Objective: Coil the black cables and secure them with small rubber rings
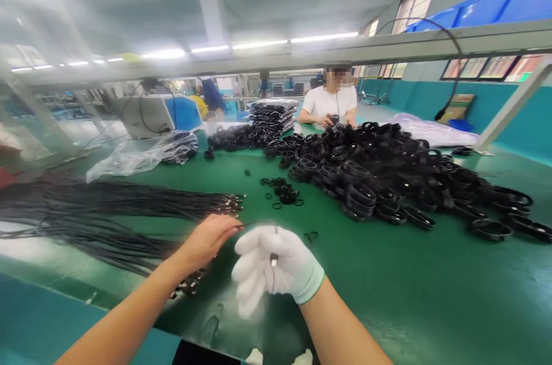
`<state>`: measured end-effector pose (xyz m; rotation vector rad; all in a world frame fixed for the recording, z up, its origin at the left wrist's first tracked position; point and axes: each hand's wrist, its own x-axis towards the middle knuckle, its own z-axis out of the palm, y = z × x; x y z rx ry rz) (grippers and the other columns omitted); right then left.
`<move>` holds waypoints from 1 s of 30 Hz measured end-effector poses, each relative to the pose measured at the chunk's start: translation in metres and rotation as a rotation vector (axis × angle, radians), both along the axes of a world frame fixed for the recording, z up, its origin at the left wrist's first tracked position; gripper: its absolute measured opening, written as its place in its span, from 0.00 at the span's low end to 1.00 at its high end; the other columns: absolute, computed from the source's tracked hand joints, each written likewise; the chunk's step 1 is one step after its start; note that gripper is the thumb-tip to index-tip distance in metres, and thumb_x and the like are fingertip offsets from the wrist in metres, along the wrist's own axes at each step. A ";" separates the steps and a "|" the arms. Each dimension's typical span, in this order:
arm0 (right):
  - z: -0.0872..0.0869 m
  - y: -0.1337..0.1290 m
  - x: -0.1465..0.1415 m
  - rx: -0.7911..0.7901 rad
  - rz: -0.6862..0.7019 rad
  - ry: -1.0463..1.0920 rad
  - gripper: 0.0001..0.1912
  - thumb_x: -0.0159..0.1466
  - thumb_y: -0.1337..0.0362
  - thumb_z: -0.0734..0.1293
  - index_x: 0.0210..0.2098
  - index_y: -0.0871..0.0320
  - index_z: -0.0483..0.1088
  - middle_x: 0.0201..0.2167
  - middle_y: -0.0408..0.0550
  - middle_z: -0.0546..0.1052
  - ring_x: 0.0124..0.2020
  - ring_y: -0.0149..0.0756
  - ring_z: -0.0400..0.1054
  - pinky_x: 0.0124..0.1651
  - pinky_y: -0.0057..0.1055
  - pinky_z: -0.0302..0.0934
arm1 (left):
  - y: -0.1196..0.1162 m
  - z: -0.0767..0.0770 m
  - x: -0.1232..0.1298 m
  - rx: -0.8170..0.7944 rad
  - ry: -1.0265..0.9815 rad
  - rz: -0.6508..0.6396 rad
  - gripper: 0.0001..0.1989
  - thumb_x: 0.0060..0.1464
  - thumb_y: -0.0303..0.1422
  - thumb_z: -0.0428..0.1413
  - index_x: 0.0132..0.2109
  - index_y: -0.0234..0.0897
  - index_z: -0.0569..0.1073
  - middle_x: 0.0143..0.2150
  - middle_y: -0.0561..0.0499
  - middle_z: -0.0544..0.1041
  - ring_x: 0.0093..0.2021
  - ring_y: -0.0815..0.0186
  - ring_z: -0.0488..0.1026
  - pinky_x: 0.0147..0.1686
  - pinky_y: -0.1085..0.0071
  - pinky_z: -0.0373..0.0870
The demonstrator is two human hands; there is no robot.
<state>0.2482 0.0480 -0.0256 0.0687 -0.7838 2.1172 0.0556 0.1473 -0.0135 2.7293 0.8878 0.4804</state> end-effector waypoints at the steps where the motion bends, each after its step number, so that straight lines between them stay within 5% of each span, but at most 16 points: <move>1: 0.007 0.000 0.009 -0.014 -0.110 0.032 0.13 0.62 0.58 0.63 0.42 0.61 0.67 0.32 0.49 0.78 0.31 0.42 0.75 0.29 0.38 0.68 | 0.005 -0.006 -0.005 0.038 0.046 0.086 0.13 0.62 0.32 0.44 0.43 0.40 0.73 0.41 0.51 0.77 0.43 0.65 0.71 0.45 0.69 0.62; 6: 0.031 0.006 0.041 -0.079 -0.392 0.095 0.05 0.64 0.62 0.62 0.33 0.57 0.65 0.23 0.37 0.69 0.24 0.26 0.65 0.32 0.30 0.66 | -0.025 -0.021 -0.016 0.086 0.174 0.159 0.14 0.62 0.33 0.42 0.40 0.42 0.73 0.34 0.52 0.75 0.34 0.67 0.72 0.33 0.73 0.64; 11: 0.025 0.014 0.045 -0.218 -0.579 -0.074 0.14 0.68 0.63 0.55 0.47 0.59 0.67 0.39 0.47 0.77 0.39 0.35 0.72 0.53 0.46 0.61 | -0.099 -0.027 -0.011 0.322 0.180 -0.020 0.12 0.59 0.29 0.45 0.32 0.41 0.71 0.27 0.53 0.72 0.26 0.66 0.69 0.27 0.72 0.60; 14: 0.012 0.018 0.038 -0.264 -0.560 -0.174 0.15 0.67 0.64 0.56 0.47 0.65 0.68 0.44 0.54 0.76 0.45 0.42 0.72 0.56 0.52 0.56 | -0.117 -0.009 -0.011 0.399 0.088 -0.135 0.11 0.59 0.29 0.45 0.30 0.40 0.70 0.24 0.54 0.70 0.23 0.66 0.66 0.25 0.71 0.57; 19: -0.002 0.009 0.008 -0.124 -0.204 -0.338 0.18 0.62 0.62 0.65 0.47 0.68 0.67 0.41 0.61 0.77 0.42 0.47 0.73 0.52 0.54 0.58 | -0.092 0.058 -0.009 0.235 -0.044 -0.056 0.10 0.60 0.34 0.49 0.33 0.40 0.73 0.26 0.54 0.72 0.26 0.68 0.67 0.27 0.73 0.58; 22: -0.001 -0.002 -0.009 -0.035 0.023 -0.338 0.24 0.59 0.58 0.67 0.50 0.68 0.66 0.45 0.65 0.75 0.45 0.52 0.72 0.52 0.55 0.58 | -0.063 0.081 -0.004 0.031 -0.072 0.013 0.06 0.57 0.32 0.53 0.33 0.40 0.74 0.31 0.56 0.74 0.32 0.70 0.70 0.32 0.75 0.61; 25: 0.002 -0.009 -0.019 -0.040 0.098 -0.310 0.24 0.60 0.60 0.67 0.52 0.68 0.65 0.46 0.66 0.74 0.47 0.53 0.70 0.52 0.57 0.57 | -0.045 0.082 0.001 -0.107 -0.099 0.023 0.05 0.55 0.31 0.55 0.32 0.40 0.74 0.31 0.56 0.75 0.33 0.70 0.70 0.34 0.76 0.61; 30: 0.001 -0.009 -0.026 -0.085 0.115 -0.327 0.25 0.58 0.59 0.69 0.50 0.69 0.66 0.42 0.65 0.76 0.44 0.53 0.72 0.49 0.60 0.57 | -0.033 0.062 0.011 -0.206 -0.154 0.029 0.05 0.53 0.32 0.55 0.31 0.38 0.74 0.29 0.56 0.74 0.31 0.70 0.69 0.33 0.76 0.61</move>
